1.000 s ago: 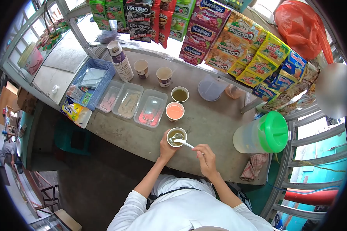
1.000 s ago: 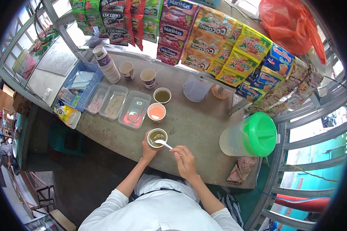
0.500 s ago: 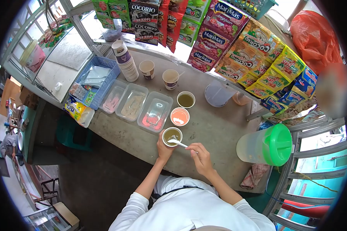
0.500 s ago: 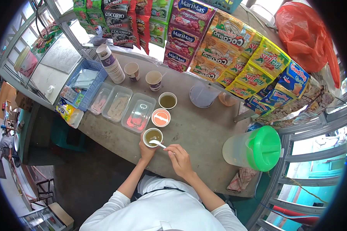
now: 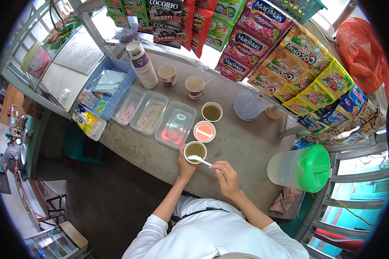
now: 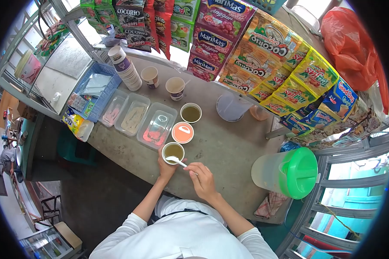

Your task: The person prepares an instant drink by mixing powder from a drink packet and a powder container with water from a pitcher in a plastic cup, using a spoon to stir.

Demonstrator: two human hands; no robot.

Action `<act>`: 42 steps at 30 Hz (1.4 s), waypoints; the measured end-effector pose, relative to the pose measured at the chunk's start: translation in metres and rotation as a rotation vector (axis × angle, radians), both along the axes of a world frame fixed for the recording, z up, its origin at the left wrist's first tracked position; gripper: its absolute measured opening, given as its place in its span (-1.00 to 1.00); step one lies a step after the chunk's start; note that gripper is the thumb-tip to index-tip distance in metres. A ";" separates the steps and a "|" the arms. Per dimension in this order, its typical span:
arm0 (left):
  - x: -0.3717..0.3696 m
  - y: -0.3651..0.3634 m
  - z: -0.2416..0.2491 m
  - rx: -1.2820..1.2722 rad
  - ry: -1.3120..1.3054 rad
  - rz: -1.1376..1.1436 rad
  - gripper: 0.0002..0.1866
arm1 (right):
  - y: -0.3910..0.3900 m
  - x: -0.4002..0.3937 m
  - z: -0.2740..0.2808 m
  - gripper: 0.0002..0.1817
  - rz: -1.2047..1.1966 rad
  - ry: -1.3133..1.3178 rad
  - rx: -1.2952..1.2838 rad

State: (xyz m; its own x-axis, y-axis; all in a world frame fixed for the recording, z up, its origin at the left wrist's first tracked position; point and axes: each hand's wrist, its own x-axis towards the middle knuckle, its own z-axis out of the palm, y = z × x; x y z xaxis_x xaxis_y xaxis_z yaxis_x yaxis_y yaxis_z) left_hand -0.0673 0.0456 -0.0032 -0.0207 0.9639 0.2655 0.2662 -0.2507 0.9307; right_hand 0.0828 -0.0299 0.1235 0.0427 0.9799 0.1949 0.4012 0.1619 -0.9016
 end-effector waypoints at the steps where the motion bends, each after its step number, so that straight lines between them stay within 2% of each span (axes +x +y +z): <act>1: 0.000 -0.001 0.001 0.011 0.009 0.005 -0.04 | -0.001 0.000 0.003 -0.83 0.002 -0.022 0.034; 8: 0.006 -0.005 -0.004 -0.018 -0.050 0.046 -0.04 | -0.007 0.001 0.008 -0.85 0.001 -0.159 0.198; 19: 0.006 -0.007 -0.003 0.011 -0.042 0.049 0.00 | -0.019 -0.002 0.005 -0.84 -0.021 -0.190 0.206; 25: -0.008 -0.027 0.003 -0.066 -0.026 0.032 0.00 | -0.025 -0.002 0.005 -0.82 -0.088 -0.237 0.220; 31: -0.022 -0.051 0.003 -0.063 -0.015 0.025 -0.09 | -0.031 -0.005 0.009 -0.80 -0.172 -0.269 0.233; 37: -0.036 -0.069 -0.006 -0.065 -0.062 -0.018 -0.29 | -0.040 -0.005 -0.003 -0.81 -0.275 -0.153 0.198; 42: -0.040 -0.075 -0.008 0.021 0.002 -0.050 -0.43 | -0.040 -0.005 -0.006 -0.82 -0.323 -0.199 0.245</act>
